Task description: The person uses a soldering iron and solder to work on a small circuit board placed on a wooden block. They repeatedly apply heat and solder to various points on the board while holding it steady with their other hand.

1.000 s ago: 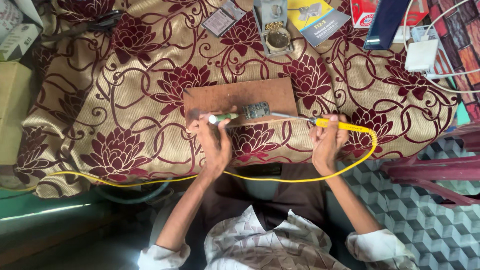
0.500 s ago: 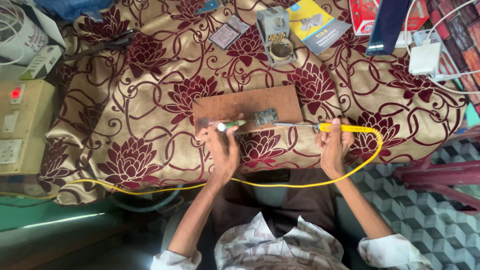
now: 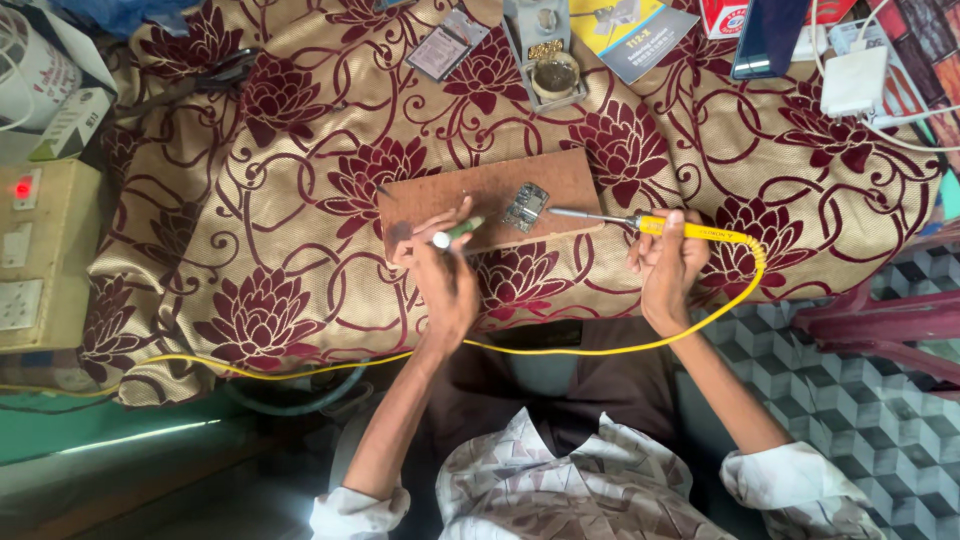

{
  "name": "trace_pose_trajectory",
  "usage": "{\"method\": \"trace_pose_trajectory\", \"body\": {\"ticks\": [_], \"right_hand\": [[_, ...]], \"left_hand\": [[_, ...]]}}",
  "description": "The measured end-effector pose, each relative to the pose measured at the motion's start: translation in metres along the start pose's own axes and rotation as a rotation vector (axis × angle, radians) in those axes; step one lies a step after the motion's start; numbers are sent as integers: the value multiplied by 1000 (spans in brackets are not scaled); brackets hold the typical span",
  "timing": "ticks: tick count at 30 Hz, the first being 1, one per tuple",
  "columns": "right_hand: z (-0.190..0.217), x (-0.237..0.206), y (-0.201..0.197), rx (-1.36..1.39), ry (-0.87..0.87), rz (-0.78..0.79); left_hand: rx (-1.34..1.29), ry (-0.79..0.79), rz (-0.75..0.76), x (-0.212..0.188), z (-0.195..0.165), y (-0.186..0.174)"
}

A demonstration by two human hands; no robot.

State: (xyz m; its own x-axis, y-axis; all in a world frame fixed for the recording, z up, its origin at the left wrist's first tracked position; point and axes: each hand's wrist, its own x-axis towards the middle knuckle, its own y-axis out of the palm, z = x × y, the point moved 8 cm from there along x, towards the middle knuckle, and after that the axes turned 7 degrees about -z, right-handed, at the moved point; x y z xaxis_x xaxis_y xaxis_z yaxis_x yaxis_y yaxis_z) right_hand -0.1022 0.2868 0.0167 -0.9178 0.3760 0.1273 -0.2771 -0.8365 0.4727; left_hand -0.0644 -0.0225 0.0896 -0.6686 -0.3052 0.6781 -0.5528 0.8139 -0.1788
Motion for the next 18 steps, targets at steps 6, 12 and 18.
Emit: {"method": "trace_pose_trajectory", "body": {"ticks": [6, 12, 18], "right_hand": [[3, 1, 7, -77, 13, 74], [8, 4, 11, -25, 6, 163], [1, 2, -3, 97, 37, 83]], "left_hand": [[63, -55, 98, 1, -3, 6], [4, 5, 165, 3, -14, 12], [51, -82, 63, 5, -5, 16]]}}
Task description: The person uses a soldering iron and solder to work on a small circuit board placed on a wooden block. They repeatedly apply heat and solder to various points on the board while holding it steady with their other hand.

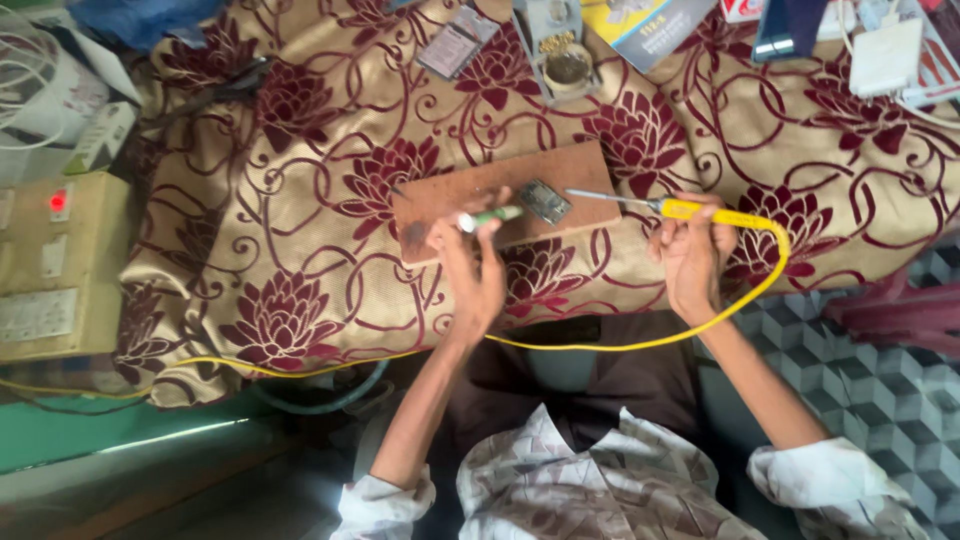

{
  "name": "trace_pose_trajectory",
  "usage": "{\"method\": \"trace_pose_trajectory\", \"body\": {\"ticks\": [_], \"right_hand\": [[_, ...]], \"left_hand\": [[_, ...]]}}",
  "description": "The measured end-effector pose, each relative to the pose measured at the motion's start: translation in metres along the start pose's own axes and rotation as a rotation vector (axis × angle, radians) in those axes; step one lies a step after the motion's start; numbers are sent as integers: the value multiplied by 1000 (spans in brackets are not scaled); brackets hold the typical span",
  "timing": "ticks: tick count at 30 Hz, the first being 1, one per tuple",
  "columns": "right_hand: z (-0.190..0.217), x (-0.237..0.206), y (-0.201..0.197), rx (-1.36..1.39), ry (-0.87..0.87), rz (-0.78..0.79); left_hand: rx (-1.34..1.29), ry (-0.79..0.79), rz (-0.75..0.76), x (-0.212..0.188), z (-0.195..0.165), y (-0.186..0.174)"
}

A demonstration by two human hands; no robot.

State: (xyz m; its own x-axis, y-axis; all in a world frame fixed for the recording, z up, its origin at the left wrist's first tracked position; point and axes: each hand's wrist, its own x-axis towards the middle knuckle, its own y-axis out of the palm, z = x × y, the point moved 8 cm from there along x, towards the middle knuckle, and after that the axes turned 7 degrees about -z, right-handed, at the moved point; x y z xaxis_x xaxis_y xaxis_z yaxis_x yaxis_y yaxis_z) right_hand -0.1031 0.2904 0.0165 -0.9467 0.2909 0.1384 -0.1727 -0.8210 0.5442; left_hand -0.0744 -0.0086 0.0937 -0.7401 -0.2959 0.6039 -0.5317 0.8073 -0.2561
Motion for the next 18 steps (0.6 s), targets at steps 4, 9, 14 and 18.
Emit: {"method": "trace_pose_trajectory", "body": {"ticks": [4, 9, 14, 18], "right_hand": [[-4, 1, -3, -1, 24, -4], [0, 0, 4, -50, 30, 43], [4, -1, 12, -139, -9, 44], [6, -4, 15, -178, -29, 42]], "left_hand": [[-238, -175, -147, 2, 18, 3], [133, -54, -109, 12, 11, 10], [241, 79, -90, 13, -1, 8], [256, 97, -90, 7, 2, 6]]}}
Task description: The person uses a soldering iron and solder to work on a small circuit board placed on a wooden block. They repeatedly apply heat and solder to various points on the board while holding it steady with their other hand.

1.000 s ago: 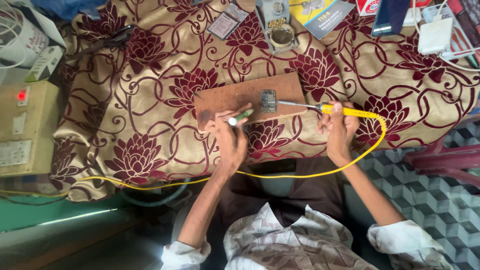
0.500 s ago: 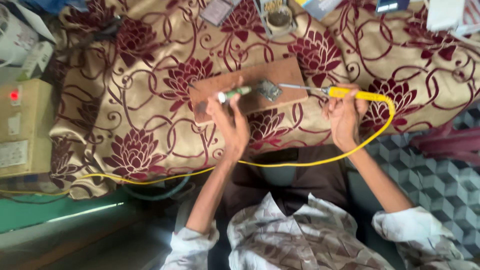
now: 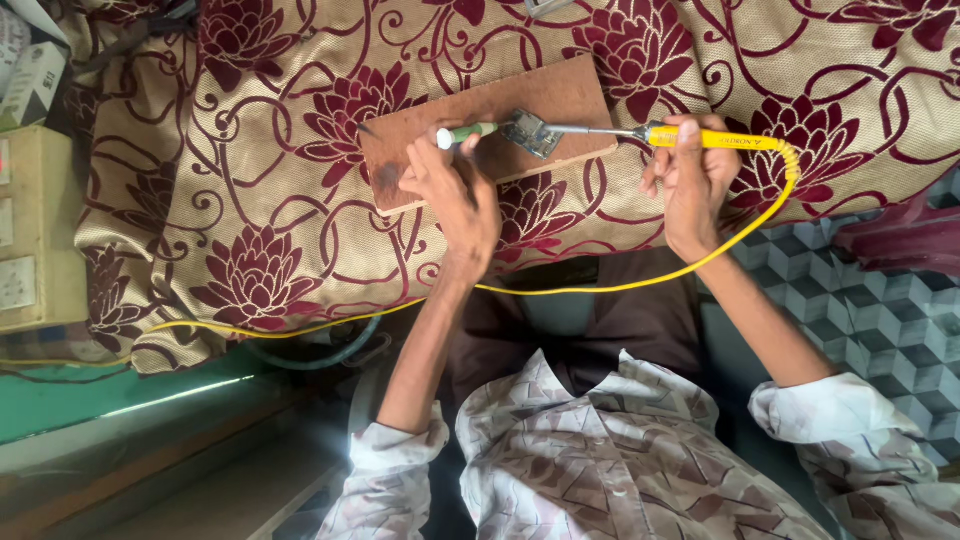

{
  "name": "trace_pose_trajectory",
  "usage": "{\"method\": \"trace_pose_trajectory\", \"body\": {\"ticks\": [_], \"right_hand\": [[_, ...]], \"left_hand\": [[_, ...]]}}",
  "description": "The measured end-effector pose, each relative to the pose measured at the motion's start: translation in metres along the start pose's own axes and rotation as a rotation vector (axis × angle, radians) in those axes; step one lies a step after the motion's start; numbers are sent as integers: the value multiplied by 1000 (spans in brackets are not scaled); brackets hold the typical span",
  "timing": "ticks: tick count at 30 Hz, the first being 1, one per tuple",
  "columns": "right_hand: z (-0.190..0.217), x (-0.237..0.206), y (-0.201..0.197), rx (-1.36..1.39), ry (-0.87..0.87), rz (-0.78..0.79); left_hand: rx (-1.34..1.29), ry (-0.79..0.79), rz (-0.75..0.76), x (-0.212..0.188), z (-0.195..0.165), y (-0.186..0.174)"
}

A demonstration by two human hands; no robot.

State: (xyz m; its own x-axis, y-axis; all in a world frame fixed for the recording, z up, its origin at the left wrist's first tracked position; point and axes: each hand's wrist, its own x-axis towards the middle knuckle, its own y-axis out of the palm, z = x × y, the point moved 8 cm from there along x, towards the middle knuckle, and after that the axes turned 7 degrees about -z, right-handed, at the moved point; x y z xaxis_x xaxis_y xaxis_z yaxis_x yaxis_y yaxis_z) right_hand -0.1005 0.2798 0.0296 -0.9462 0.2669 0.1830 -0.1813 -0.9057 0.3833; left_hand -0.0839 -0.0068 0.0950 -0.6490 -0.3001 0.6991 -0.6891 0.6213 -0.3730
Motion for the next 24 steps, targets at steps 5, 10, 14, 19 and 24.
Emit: {"method": "trace_pose_trajectory", "body": {"ticks": [5, 10, 14, 19, 24], "right_hand": [[0, 0, 0, 0, -27, -9], [-11, 3, -15, 187, 106, -131], [-13, 4, -18, 162, 117, -142], [-10, -1, -14, 92, 65, -149], [-9, 0, -10, 65, 72, -161]], "left_hand": [[46, -19, -19, -13, 5, -9], [-83, -100, -67, -18, 9, -18], [-98, -80, -23, -19, 10, -13], [-75, -64, -28, -25, 14, -15], [0, 5, -18, -28, 11, -21]]}}
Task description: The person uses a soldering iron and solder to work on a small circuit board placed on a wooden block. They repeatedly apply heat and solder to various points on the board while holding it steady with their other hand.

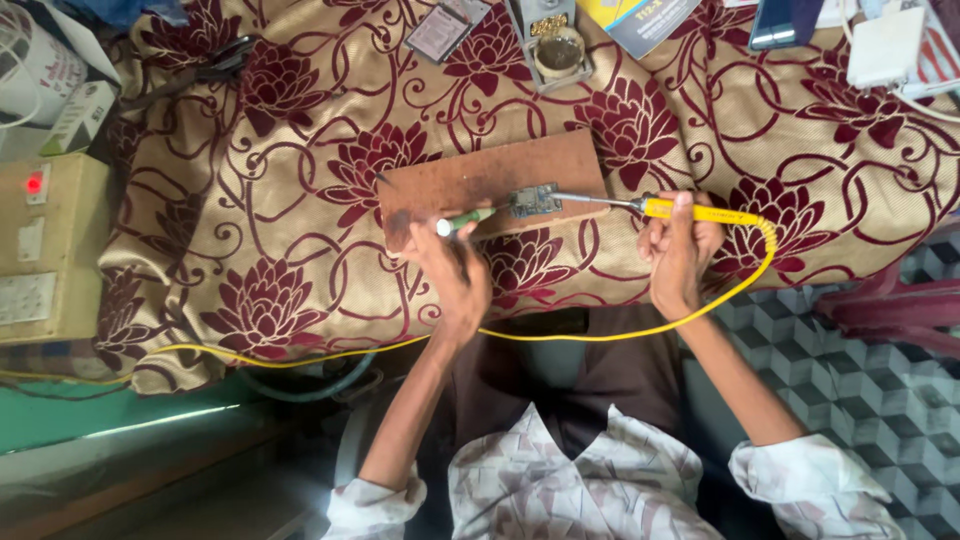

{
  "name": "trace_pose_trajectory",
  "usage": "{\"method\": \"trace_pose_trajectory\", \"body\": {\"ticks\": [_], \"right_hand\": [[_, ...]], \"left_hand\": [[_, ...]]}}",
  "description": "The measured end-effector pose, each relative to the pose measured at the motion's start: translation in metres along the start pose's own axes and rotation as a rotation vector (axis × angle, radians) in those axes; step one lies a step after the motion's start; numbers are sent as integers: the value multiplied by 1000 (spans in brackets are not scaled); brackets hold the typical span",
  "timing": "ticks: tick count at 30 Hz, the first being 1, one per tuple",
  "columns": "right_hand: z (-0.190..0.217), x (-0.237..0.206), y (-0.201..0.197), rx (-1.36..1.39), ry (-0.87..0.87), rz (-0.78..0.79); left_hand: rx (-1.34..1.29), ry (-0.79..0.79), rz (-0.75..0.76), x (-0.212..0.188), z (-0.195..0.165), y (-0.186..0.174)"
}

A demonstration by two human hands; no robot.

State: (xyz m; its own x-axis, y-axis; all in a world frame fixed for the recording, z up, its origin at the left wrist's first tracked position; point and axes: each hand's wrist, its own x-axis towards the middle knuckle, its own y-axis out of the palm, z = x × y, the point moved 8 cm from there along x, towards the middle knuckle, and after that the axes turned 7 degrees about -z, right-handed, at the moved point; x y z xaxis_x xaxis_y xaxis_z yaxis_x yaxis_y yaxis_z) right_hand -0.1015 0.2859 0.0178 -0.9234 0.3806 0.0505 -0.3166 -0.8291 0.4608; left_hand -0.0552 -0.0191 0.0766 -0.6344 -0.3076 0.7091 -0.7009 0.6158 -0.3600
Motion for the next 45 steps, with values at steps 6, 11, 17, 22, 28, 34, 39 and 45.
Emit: {"method": "trace_pose_trajectory", "body": {"ticks": [6, 11, 17, 22, 28, 34, 39, 45], "right_hand": [[3, 1, -4, 130, 36, -40], [10, -2, 4, 27, -37, -25], [7, -2, 3, -76, -45, -3], [3, 2, -5, 58, -47, 15], [1, 7, -9, 28, -36, 97], [1, 7, -7, -18, -71, 142], [2, 6, -6, -21, -89, 137], [4, 5, -3, -17, -61, 131]], "left_hand": [[-72, -46, -54, -2, -1, -4], [-135, -77, -43, 3, -3, -3], [-93, -59, -50, 5, -8, -4], [-90, -73, -58, 7, -9, -6], [-83, -86, -74, 7, -12, -5], [-82, -80, -66, 5, -11, -3], [-127, -54, -62, 6, -13, -6], [-108, -41, -58, 9, -16, -6]]}}
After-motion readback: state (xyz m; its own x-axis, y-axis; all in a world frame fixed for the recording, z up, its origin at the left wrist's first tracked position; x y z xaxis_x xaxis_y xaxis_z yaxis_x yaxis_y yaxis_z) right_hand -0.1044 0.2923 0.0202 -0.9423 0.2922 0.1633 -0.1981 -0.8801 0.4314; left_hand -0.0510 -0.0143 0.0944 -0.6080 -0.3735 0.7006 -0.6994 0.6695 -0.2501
